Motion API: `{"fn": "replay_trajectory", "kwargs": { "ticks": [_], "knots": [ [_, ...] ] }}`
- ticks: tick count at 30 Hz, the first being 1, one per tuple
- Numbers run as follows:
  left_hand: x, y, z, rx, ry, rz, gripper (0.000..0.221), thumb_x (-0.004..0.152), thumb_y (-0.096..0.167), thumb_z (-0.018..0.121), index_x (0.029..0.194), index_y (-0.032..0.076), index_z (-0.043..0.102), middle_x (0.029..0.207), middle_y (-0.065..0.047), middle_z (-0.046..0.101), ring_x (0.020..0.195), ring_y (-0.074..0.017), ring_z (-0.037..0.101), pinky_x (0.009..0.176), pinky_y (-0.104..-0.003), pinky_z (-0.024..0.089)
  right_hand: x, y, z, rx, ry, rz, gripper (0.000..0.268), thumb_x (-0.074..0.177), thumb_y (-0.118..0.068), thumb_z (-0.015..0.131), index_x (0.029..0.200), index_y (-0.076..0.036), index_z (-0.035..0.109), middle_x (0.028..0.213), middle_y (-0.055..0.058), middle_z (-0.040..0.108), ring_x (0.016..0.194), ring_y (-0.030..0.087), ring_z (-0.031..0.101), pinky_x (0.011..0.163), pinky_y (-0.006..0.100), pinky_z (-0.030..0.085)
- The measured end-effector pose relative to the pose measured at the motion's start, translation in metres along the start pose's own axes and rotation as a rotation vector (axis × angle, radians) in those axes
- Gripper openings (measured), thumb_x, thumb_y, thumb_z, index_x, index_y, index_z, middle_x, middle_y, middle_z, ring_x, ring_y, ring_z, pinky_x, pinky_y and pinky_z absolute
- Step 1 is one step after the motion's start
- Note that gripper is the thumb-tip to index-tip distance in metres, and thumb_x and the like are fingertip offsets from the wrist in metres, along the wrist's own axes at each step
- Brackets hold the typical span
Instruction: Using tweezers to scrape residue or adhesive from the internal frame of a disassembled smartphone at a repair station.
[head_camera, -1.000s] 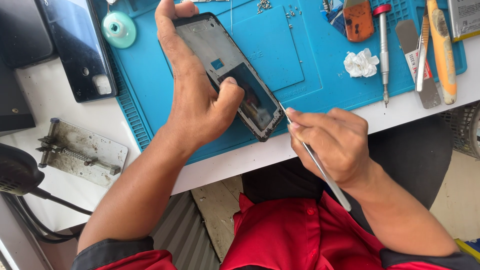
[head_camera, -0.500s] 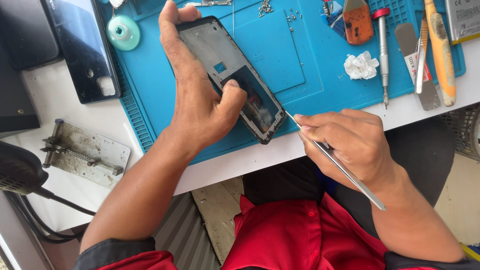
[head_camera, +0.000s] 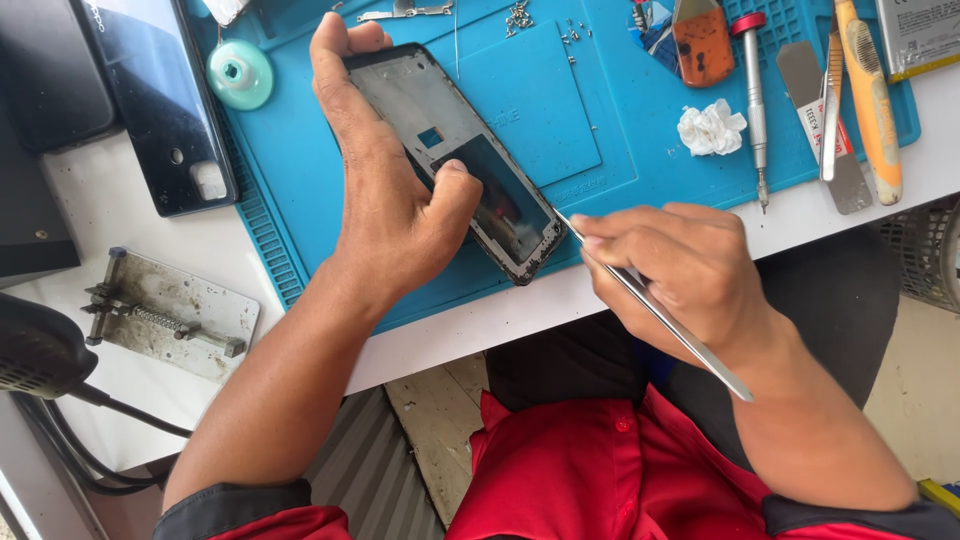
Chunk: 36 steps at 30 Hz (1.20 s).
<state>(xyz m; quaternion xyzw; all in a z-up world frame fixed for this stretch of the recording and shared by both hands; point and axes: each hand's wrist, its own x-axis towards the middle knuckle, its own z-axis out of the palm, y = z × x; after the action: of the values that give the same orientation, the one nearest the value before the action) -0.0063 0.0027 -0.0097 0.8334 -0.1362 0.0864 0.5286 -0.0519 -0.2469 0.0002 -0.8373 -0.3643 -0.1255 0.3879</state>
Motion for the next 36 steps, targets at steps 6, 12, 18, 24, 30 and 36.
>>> {"fn": "replay_trajectory", "kwargs": {
  "ticks": [6,12,18,24,30,36],
  "knots": [
    [-0.004,-0.006,-0.001,-0.03,-0.009,0.061,0.092,0.093,0.01,0.057,0.165,0.013,0.001,0.162,-0.012,0.028,0.152,-0.0291,0.038,0.139,-0.044,0.041,-0.007,-0.005,-0.002,-0.058,-0.003,0.015,0.014,0.088,0.011,0.081,0.09,0.005,0.069,0.099,0.024,0.078,0.086,0.032,0.079,0.063,0.035,0.057],
    [-0.004,0.0,0.001,-0.04,0.008,0.072,0.092,0.091,0.011,0.055,0.165,0.013,0.001,0.161,-0.013,0.026,0.145,-0.0278,0.04,0.134,-0.042,0.046,-0.004,-0.009,0.005,-0.085,0.074,0.025,0.015,0.089,0.011,0.079,0.086,0.002,0.067,0.097,0.022,0.079,0.084,0.029,0.078,0.06,0.035,0.05],
    [-0.002,0.006,0.004,-0.04,0.054,0.059,0.095,0.083,0.01,0.054,0.163,0.01,0.003,0.159,-0.014,0.028,0.148,-0.0281,0.037,0.138,-0.042,0.037,-0.011,-0.007,0.019,-0.173,0.165,-0.047,0.017,0.09,0.01,0.079,0.083,0.001,0.066,0.098,0.023,0.079,0.08,0.028,0.078,0.056,0.035,0.048],
    [0.001,0.0,0.003,-0.072,0.017,-0.001,0.089,0.085,0.008,0.051,0.16,0.009,0.003,0.156,-0.013,0.027,0.139,-0.026,0.038,0.133,-0.039,0.037,-0.003,-0.004,0.025,-0.191,0.179,-0.045,0.018,0.09,0.013,0.08,0.083,0.002,0.068,0.097,0.021,0.08,0.082,0.026,0.079,0.054,0.032,0.046],
    [0.0,0.003,0.001,-0.029,0.018,0.024,0.089,0.087,0.011,0.052,0.161,0.009,0.003,0.157,-0.015,0.028,0.144,-0.0282,0.038,0.133,-0.042,0.039,-0.006,0.002,0.008,-0.005,0.088,-0.005,0.014,0.087,0.01,0.082,0.087,0.005,0.07,0.096,0.022,0.078,0.087,0.032,0.08,0.066,0.037,0.06],
    [0.0,0.001,-0.001,-0.037,-0.001,0.059,0.089,0.088,0.012,0.052,0.163,0.011,0.003,0.158,-0.014,0.028,0.144,-0.0286,0.038,0.131,-0.043,0.044,-0.005,0.001,0.01,-0.098,0.08,-0.011,0.016,0.089,0.009,0.084,0.087,0.001,0.07,0.098,0.019,0.08,0.083,0.027,0.08,0.056,0.033,0.046]
  ]
}}
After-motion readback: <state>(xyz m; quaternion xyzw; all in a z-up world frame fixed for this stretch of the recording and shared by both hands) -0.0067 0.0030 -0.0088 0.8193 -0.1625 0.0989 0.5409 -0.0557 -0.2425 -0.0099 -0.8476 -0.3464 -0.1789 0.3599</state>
